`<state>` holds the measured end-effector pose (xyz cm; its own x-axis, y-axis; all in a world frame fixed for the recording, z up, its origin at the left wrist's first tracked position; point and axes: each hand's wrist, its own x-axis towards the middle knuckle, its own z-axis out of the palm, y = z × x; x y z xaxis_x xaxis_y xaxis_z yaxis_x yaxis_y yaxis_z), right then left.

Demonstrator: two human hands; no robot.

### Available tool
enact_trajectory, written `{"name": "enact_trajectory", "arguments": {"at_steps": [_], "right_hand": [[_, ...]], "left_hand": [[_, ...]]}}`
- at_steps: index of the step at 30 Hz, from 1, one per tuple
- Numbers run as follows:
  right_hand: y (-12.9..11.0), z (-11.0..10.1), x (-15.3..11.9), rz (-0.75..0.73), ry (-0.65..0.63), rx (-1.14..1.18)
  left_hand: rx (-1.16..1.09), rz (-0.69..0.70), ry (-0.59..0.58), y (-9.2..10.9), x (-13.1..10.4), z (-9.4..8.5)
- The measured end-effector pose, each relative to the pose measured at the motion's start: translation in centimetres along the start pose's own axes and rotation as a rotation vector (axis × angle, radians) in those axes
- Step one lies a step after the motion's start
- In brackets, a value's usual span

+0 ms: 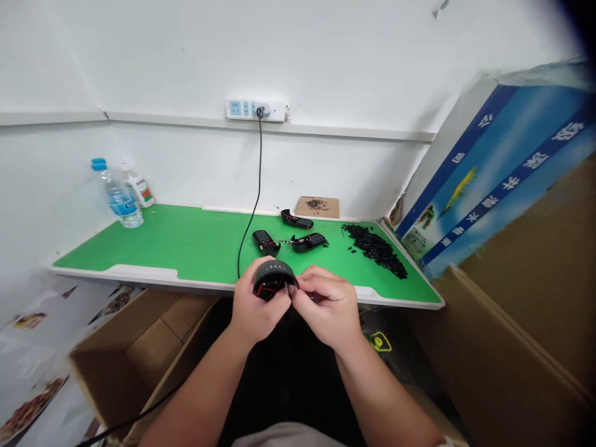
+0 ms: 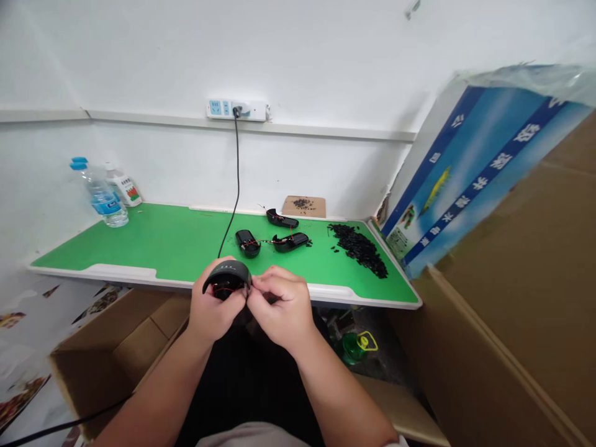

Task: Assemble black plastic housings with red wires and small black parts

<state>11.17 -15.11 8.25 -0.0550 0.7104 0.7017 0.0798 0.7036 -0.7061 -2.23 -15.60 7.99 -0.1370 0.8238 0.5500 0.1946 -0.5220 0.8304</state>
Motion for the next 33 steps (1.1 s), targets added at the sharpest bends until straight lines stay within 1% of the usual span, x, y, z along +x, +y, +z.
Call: {"name": "enact_trajectory", "arguments": {"at_steps": [5,7,8,9,11,13,14,15,17,18,20,22,25,26,27,29,31,33], "right_hand": [[0.6,0.0,0.1,0.011,-0.008,-0.026],[0.8,-0.1,0.2,0.006,-0.036,-0.008],[1.0,-0.1,0.2,0.007,-0.057,0.009],[1.1,-0.2,0.1,0.014,-0.078,0.030],[1.5,0.0,-0.2,0.058,-0.094,0.094],[2.0,0.3,-0.7,0.140,-0.065,0.186],[2.4,0.5,-1.0,0.188,-0.040,0.228],[3.0,0.7,-1.2,0.236,-0.015,0.257],[4.8,1.1,-1.5,0.348,0.006,0.255],[5.9,1.2,-1.5,0.411,-0.003,0.230],[8.5,1.4,-1.0,0.534,-0.042,0.141],[11.1,1.7,0.1,0.565,-0.096,-0.049],[14.0,2.4,2.1,0.493,-0.309,-0.312],[14.6,2.8,2.8,0.462,-0.384,-0.366],[15.1,3.2,3.4,0.430,-0.445,-0.421],[15.7,4.0,4.3,0.379,-0.508,-0.529],[15.9,4.7,4.7,0.358,-0.500,-0.620],[15.8,5.0,4.6,0.347,-0.445,-0.648]], "left_hand": [[-0.025,-0.031,0.020,-0.5,-0.2,0.0],[-0.074,-0.066,0.018,-1.0,-0.2,0.0],[-0.116,-0.104,0.021,-1.2,-0.2,0.0],[-0.171,-0.169,0.027,-1.5,-0.2,0.1],[-0.319,-0.360,0.061,-1.8,0.0,0.1],[-0.478,-0.553,0.099,-1.9,0.3,-0.3],[-0.537,-0.619,0.120,-2.0,0.5,-0.6],[-0.576,-0.656,0.154,-2.1,0.9,-1.2],[-0.585,-0.679,0.242,-2.8,1.8,-2.9],[-0.560,-0.673,0.303,-3.5,2.4,-4.1],[-0.484,-0.686,0.352,-5.4,3.9,-6.5],[-0.380,-0.680,0.391,-7.9,5.4,-8.9],[-0.188,-0.676,0.452,-11.3,7.1,-11.5],[-0.135,-0.670,0.452,-12.1,7.4,-12.0],[-0.097,-0.656,0.423,-12.8,7.6,-12.3],[-0.056,-0.613,0.317,-13.8,7.8,-12.6],[-0.031,-0.592,0.210,-14.6,7.9,-12.5],[0.004,-0.593,0.146,-15.2,8.0,-12.4]]}}
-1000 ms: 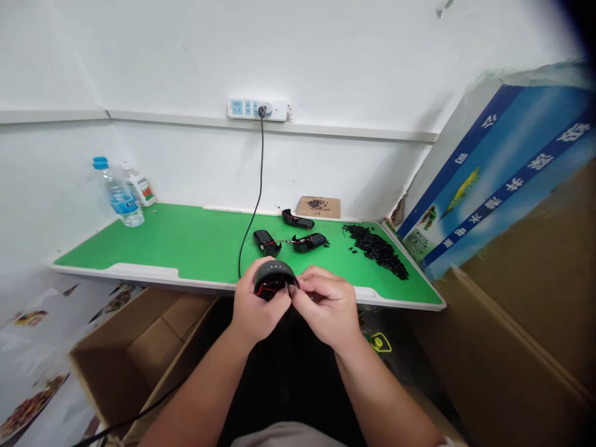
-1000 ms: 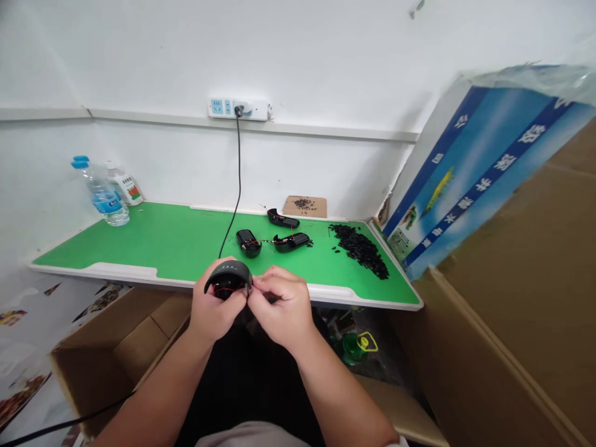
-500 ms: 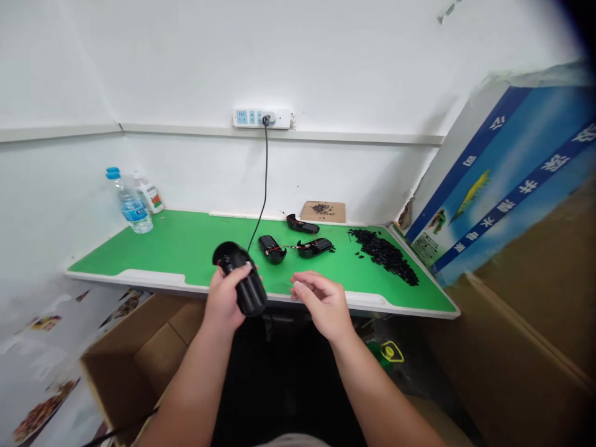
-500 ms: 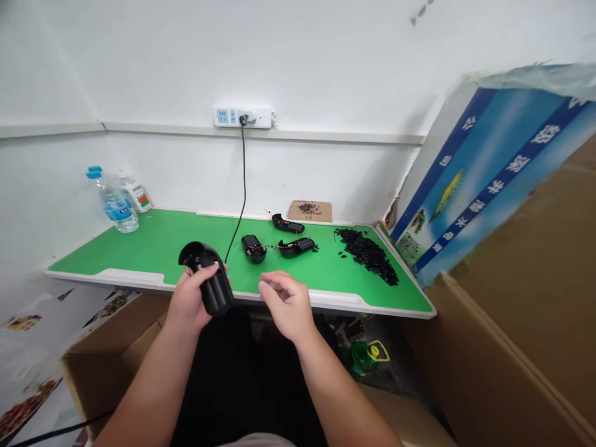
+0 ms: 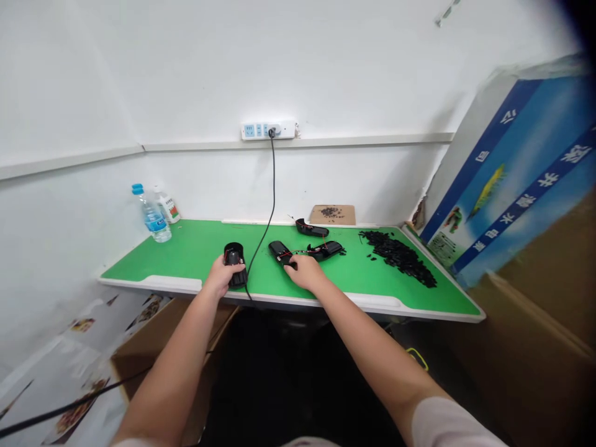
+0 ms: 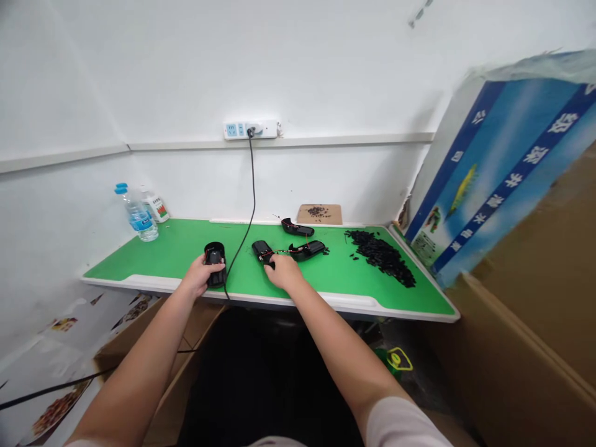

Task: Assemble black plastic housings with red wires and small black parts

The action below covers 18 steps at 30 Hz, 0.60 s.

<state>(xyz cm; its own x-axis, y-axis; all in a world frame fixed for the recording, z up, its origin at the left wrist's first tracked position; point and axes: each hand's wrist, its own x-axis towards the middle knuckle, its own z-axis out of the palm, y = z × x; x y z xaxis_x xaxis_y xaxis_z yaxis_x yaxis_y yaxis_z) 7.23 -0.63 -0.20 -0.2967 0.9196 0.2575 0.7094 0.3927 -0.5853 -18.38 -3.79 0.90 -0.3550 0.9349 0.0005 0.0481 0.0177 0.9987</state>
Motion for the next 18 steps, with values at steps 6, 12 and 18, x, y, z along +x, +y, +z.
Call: {"name": "enact_trajectory", "arguments": {"at_steps": [6,12,18], "right_hand": [[0.5,-1.4,-3.9,-0.122,0.271,0.195],[2.5,-5.2,-7.8,-0.301,0.267,0.255],[5.1,-6.7,-8.2,-0.371,0.269,0.227]], "left_hand": [[0.198,0.027,-0.058,0.3,2.4,-0.7],[0.608,0.265,0.228,2.6,2.4,-1.7],[0.417,0.518,0.114,5.5,-4.3,3.6]]}}
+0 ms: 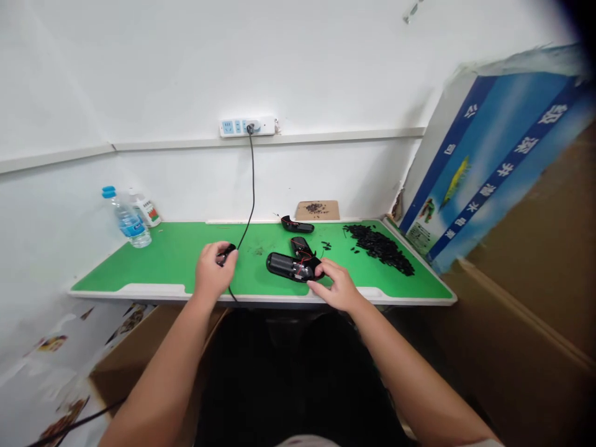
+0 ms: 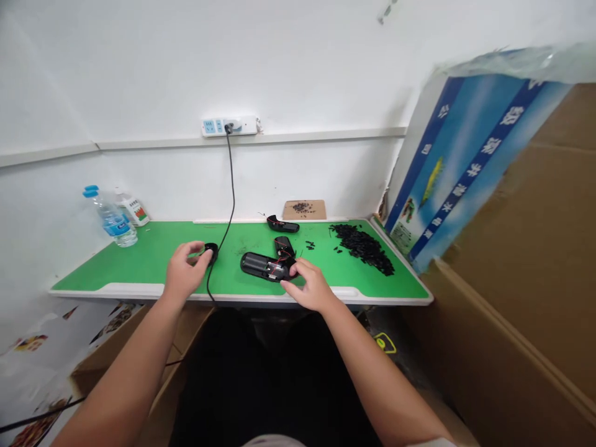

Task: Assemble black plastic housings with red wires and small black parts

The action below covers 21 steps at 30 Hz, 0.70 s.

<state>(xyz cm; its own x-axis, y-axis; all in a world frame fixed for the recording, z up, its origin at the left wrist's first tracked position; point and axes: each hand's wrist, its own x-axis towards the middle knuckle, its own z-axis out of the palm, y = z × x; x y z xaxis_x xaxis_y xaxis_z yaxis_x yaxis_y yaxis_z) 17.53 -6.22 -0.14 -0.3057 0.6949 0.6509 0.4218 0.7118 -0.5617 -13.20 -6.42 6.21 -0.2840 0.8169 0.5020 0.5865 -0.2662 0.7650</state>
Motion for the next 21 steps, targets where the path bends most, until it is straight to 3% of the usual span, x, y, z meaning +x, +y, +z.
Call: {"name": "enact_trajectory", "arguments": {"at_steps": [3,5,9,11,13,16,19,21], "right_hand": [[0.6,0.0,0.1,-0.034,-0.053,0.082],[0.8,0.2,0.0,-0.031,-0.081,0.135],[1.4,0.5,-0.5,0.052,-0.146,0.274],[2.1,0.6,-0.6,0.131,-0.193,0.438],[2.8,0.6,-0.6,0.210,-0.207,0.651],[3.7,1.0,-0.4,0.306,-0.120,0.893],[4.0,1.4,-0.2,0.410,-0.077,0.928],[4.0,1.6,-0.3,0.448,-0.118,0.887]], "left_hand": [[-0.216,-0.151,-0.273,3.6,-2.3,3.1],[-0.322,-0.332,-0.445,4.7,-3.2,4.8],[-0.538,-0.678,-0.859,4.0,-4.5,6.1],[-0.630,-0.751,-0.937,3.1,-5.3,6.0],[-0.707,-0.796,-0.883,2.4,-6.3,5.7],[-0.821,-0.776,-0.655,2.3,-7.9,5.6],[-0.916,-0.693,-0.440,2.8,-8.7,6.2],[-0.942,-0.655,-0.390,3.3,-8.8,7.0]]}}
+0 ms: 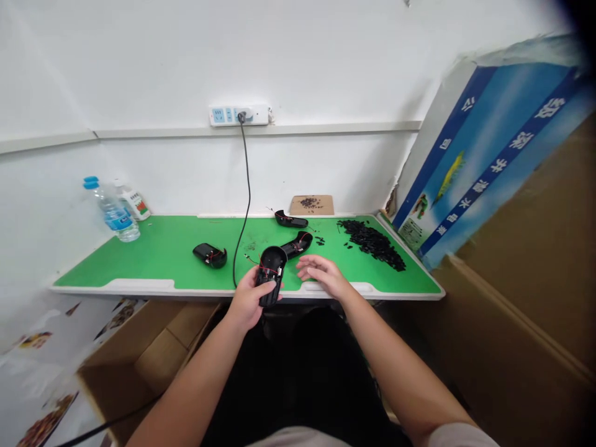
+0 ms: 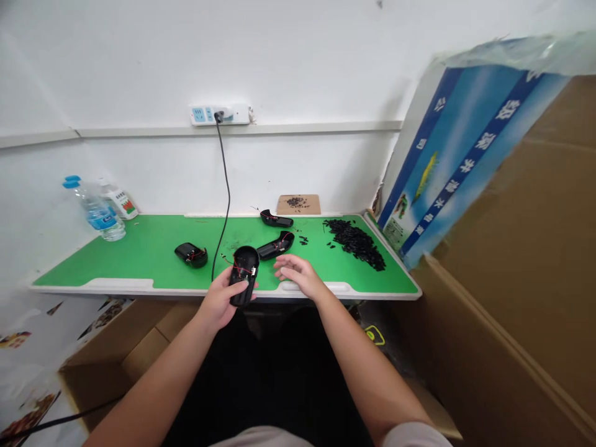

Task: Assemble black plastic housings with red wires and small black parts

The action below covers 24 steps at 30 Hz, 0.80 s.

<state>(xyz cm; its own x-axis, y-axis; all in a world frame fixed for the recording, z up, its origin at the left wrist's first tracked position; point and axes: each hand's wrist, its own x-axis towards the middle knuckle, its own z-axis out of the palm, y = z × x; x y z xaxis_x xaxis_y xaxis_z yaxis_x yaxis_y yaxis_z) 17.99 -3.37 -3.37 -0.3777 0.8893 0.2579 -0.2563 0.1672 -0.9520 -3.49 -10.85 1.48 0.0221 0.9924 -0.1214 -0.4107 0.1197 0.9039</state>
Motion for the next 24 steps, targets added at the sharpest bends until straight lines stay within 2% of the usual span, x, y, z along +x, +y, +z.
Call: {"name": "enact_trajectory", "arguments": {"at_steps": [5,10,19,21,24], "right_hand": [[0.0,0.0,-0.1,0.038,0.005,-0.062],[-0.2,0.1,0.0,0.053,0.027,-0.041],[-0.8,0.1,0.0,0.072,0.027,-0.095],[-1.1,0.3,-0.2,0.053,0.035,-0.121],[-1.5,1.8,-1.2,-0.061,0.138,-0.184]], "left_hand": [[-0.036,0.027,-0.024,-0.4,1.4,2.1],[-0.140,-0.029,-0.082,-0.7,1.9,3.4],[-0.299,-0.156,-0.177,1.0,0.0,3.3],[-0.299,-0.138,-0.186,1.1,-0.3,3.3],[-0.258,-0.045,-0.122,0.6,-0.3,3.5]]}}
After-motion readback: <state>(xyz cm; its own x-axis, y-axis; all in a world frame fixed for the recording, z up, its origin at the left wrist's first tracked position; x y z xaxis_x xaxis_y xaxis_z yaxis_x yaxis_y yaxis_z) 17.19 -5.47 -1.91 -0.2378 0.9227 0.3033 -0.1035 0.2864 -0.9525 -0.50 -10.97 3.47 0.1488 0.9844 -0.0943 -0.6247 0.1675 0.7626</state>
